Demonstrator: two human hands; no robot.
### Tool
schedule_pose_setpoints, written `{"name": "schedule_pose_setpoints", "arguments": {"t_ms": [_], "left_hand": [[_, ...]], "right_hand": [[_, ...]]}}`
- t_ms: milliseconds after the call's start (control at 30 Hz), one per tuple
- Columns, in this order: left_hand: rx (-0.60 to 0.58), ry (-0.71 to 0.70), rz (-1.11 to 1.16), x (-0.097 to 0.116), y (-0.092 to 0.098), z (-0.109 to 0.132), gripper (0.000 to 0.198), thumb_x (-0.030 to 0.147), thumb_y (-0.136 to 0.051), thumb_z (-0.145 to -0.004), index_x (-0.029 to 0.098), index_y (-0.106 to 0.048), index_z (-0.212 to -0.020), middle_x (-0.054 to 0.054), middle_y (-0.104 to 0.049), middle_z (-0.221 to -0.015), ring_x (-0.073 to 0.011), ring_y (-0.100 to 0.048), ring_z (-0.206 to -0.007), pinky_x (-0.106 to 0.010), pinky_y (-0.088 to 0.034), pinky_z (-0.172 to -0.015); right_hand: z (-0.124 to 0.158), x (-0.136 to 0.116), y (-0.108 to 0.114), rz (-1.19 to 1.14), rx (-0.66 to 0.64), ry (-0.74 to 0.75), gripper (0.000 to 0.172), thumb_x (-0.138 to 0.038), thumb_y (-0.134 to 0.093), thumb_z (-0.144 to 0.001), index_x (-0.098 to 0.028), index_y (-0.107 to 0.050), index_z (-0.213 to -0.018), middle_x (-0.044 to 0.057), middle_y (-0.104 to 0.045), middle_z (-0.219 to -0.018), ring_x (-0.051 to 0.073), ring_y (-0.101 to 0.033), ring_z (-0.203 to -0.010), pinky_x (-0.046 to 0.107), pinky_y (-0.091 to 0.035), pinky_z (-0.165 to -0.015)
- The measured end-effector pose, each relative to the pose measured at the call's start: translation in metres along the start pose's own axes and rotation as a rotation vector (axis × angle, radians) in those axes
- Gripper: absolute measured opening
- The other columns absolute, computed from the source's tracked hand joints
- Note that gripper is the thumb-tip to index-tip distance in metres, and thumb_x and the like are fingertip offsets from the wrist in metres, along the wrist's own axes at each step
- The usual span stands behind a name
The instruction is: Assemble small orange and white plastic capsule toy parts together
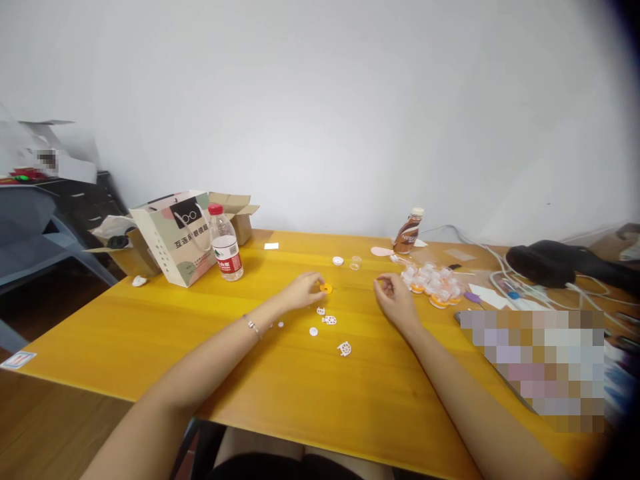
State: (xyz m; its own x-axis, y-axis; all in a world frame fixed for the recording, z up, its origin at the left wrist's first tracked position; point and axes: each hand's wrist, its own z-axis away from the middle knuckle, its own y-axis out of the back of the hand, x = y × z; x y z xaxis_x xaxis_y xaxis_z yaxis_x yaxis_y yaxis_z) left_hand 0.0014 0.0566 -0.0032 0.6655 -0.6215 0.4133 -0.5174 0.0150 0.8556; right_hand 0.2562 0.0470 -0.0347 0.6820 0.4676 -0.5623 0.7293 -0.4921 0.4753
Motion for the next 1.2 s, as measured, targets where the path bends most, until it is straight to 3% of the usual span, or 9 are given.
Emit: {"name": "schedule_pose_setpoints", "arguments": {"t_ms": [100, 200, 300, 467, 567, 700, 800, 1000, 1200], "left_hand": [[-0.036, 0.031, -0.038, -0.002, -0.016, -0.022, 0.018, 0.029, -0.057, -0.072, 0.016, -0.056, -0.086, -0.005, -0.061, -0.089, -0.0178, -0.055, -0.084, -0.028, -0.041, -0.077], [-0.016, 0.044, -0.039, 0.002, -0.019, -0.027, 0.013, 0.025, -0.056, -0.073, 0.016, -0.056, -0.082, -0.005, -0.061, -0.087, -0.0193, -0.055, -0.086, -0.031, -0.039, -0.080], [-0.014, 0.006, 0.019, 0.009, -0.002, -0.010, 0.016, 0.028, -0.055, -0.075, 0.017, -0.055, -0.088, -0.004, -0.061, -0.093, -0.0159, -0.055, -0.087, -0.027, -0.039, -0.080], [-0.186, -0.164, 0.233, 0.022, 0.032, 0.040, 0.028, 0.038, -0.060, -0.072, 0.018, -0.055, -0.091, -0.001, -0.061, -0.093, -0.0130, -0.055, -0.086, -0.022, -0.039, -0.077], [-0.235, -0.194, 0.227, 0.027, 0.035, 0.058, 0.028, 0.038, -0.061, -0.072, 0.019, -0.055, -0.092, -0.001, -0.061, -0.097, -0.0136, -0.054, -0.091, -0.024, -0.035, -0.083], [-0.268, -0.214, 0.164, 0.029, 0.026, 0.064, 0.028, 0.040, -0.063, -0.071, 0.020, -0.057, -0.089, 0.000, -0.062, -0.095, -0.0151, -0.054, -0.091, -0.028, -0.031, -0.086], [-0.249, -0.219, 0.163, 0.024, 0.022, 0.063, 0.031, 0.043, -0.064, -0.069, 0.021, -0.057, -0.090, 0.000, -0.062, -0.097, -0.0160, -0.054, -0.093, -0.028, -0.031, -0.087], [-0.024, -0.047, 0.005, -0.013, 0.020, 0.052, 0.021, 0.033, -0.046, -0.084, 0.020, -0.060, -0.090, -0.003, -0.062, -0.090, -0.0155, -0.054, -0.088, -0.026, -0.036, -0.082], [-0.041, -0.064, -0.152, -0.027, 0.010, 0.046, 0.020, 0.030, -0.046, -0.085, 0.025, -0.065, -0.090, -0.002, -0.062, -0.095, -0.0154, -0.053, -0.091, -0.027, -0.033, -0.079]], "right_hand": [[0.000, -0.002, 0.001, -0.016, -0.021, 0.003, 0.017, -0.033, -0.048, -0.077, -0.018, -0.049, -0.085, -0.001, -0.046, -0.067, 0.013, -0.046, -0.059, 0.026, -0.040, -0.056], [0.000, -0.002, 0.002, -0.028, -0.024, -0.004, 0.018, -0.035, -0.047, -0.077, -0.018, -0.049, -0.085, 0.000, -0.047, -0.067, 0.013, -0.046, -0.059, 0.027, -0.041, -0.057], [0.001, -0.002, 0.001, -0.046, -0.037, -0.024, 0.020, -0.036, -0.047, -0.077, -0.018, -0.049, -0.086, 0.000, -0.048, -0.068, 0.013, -0.047, -0.060, 0.027, -0.041, -0.057], [0.003, -0.007, -0.004, -0.059, -0.087, -0.027, 0.019, -0.035, -0.046, -0.078, -0.018, -0.050, -0.086, 0.001, -0.052, -0.070, 0.014, -0.049, -0.062, 0.027, -0.041, -0.058], [0.005, -0.011, -0.006, -0.048, -0.114, -0.019, 0.019, -0.034, -0.046, -0.078, -0.018, -0.051, -0.087, 0.001, -0.052, -0.070, 0.014, -0.050, -0.062, 0.027, -0.041, -0.059], [0.007, -0.014, -0.006, -0.044, -0.136, -0.012, 0.020, -0.035, -0.045, -0.079, -0.018, -0.051, -0.088, 0.001, -0.053, -0.070, 0.014, -0.050, -0.062, 0.027, -0.041, -0.060], [0.007, -0.014, -0.005, -0.041, -0.132, -0.023, 0.020, -0.035, -0.045, -0.079, -0.018, -0.051, -0.088, 0.001, -0.053, -0.069, 0.014, -0.050, -0.062, 0.027, -0.042, -0.060], [0.008, -0.023, -0.006, -0.055, -0.174, -0.019, 0.019, -0.034, -0.045, -0.078, -0.018, -0.052, -0.085, 0.002, -0.055, -0.070, 0.013, -0.051, -0.062, 0.027, -0.042, -0.060], [0.012, -0.039, -0.008, -0.049, -0.257, 0.016, 0.018, -0.035, -0.045, -0.078, -0.019, -0.054, -0.082, 0.002, -0.056, -0.069, 0.014, -0.052, -0.062, 0.027, -0.043, -0.061]]}}
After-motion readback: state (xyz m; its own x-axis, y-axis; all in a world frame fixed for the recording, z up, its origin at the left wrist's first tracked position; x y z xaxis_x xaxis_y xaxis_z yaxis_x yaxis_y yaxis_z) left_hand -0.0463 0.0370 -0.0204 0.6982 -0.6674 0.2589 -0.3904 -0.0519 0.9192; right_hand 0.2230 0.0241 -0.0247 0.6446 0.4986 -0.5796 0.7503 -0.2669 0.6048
